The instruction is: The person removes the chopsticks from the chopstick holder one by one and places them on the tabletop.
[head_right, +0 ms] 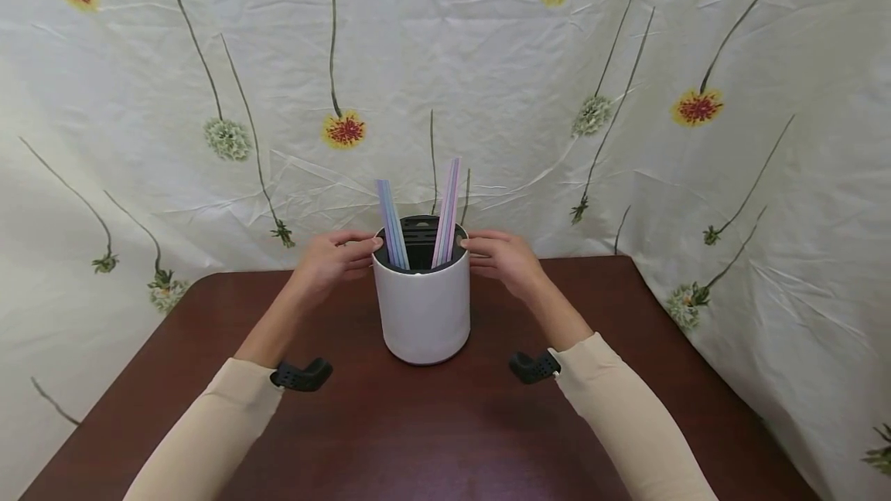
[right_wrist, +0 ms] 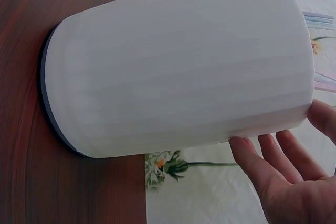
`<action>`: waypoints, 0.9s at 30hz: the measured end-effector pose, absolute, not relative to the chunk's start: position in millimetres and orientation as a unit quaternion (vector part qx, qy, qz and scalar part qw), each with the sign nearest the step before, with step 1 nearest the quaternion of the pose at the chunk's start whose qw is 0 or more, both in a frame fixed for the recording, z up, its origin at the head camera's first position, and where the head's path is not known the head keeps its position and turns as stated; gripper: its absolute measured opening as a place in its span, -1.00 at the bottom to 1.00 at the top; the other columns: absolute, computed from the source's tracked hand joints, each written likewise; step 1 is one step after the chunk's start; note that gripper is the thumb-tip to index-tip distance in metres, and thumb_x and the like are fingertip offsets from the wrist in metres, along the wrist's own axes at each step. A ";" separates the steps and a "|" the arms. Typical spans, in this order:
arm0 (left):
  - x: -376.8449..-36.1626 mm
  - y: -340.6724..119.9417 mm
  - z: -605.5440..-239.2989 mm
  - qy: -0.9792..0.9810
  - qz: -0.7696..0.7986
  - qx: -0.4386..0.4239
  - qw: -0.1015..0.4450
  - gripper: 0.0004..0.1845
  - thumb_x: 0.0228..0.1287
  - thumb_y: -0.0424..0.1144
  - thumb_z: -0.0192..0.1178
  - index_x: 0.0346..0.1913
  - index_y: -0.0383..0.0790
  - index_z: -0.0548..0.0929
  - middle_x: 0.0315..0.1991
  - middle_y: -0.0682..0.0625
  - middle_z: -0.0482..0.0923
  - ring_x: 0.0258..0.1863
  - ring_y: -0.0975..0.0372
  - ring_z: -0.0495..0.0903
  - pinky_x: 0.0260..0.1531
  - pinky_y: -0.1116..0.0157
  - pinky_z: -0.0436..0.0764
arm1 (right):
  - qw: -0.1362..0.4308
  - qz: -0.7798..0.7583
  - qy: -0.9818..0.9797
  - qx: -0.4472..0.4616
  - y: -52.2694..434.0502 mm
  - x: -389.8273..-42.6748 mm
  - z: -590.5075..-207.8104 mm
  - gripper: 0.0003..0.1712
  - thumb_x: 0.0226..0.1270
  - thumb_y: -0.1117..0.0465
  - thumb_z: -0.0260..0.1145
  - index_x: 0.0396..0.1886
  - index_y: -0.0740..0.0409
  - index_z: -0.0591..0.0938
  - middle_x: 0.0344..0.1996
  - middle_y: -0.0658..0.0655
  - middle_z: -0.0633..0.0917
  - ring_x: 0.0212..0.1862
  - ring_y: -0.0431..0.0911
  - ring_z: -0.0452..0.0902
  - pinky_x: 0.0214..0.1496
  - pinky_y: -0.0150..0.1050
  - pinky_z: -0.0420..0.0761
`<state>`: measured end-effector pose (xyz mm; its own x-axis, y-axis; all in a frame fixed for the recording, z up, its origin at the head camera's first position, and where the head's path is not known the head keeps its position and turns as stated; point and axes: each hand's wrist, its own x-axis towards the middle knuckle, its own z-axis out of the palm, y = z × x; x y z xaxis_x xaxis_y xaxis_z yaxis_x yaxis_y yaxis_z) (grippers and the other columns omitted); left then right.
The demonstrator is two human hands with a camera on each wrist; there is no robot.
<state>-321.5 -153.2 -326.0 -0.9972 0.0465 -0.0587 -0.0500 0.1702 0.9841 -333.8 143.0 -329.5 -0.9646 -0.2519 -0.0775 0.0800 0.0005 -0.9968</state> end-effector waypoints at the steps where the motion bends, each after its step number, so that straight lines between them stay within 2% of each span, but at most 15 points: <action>1: -322.2 -151.4 -326.2 0.763 0.645 -0.001 0.037 -0.46 0.33 -0.07 0.39 0.27 -0.28 0.61 0.26 -0.23 0.57 0.17 -0.04 0.66 0.18 0.01 0.63 | 0.119 -0.705 0.697 -0.063 144.9 -333.9 -329.4 -0.34 0.49 0.20 0.27 0.46 0.38 0.35 0.41 0.33 0.45 0.01 -0.15 0.70 0.41 0.02 0.49; 9: -324.2 -140.6 -324.0 0.761 0.648 -0.002 0.039 -0.50 0.31 -0.06 0.41 0.22 -0.24 0.65 0.23 -0.20 0.61 0.15 0.00 0.68 0.13 0.05 0.66 | 0.117 -0.688 0.713 -0.071 156.1 -331.6 -327.6 -0.31 0.49 0.14 0.27 0.48 0.36 0.34 0.45 0.29 0.40 0.24 0.03 0.59 0.43 0.01 0.47; 16: -324.0 -141.4 -324.7 0.761 0.647 0.002 0.044 -0.52 0.33 -0.09 0.38 0.21 -0.26 0.65 0.20 -0.21 0.63 0.12 0.00 0.70 0.09 0.11 0.69 | 0.109 -0.696 0.707 -0.061 155.8 -331.2 -330.0 -0.37 0.48 0.16 0.29 0.43 0.35 0.41 0.38 0.29 0.48 0.04 -0.12 0.69 0.35 -0.03 0.55; 23: -322.6 -139.6 -322.7 0.778 0.627 -0.001 0.041 -0.53 0.34 -0.06 0.37 0.21 -0.22 0.65 0.18 -0.16 0.63 0.12 0.04 0.70 0.12 0.13 0.68 | 0.109 -0.700 0.703 -0.066 157.7 -331.1 -331.0 -0.36 0.50 0.17 0.26 0.46 0.37 0.38 0.41 0.31 0.45 0.04 -0.15 0.69 0.35 -0.05 0.56; 27: -322.0 -136.7 -322.1 0.778 0.628 0.001 0.036 -0.53 0.37 -0.09 0.35 0.25 -0.24 0.62 0.24 -0.17 0.59 0.16 0.03 0.67 0.15 0.13 0.66 | 0.109 -0.700 0.703 -0.065 158.3 -331.0 -330.8 -0.35 0.50 0.17 0.26 0.46 0.37 0.37 0.41 0.31 0.45 0.02 -0.15 0.69 0.38 -0.02 0.52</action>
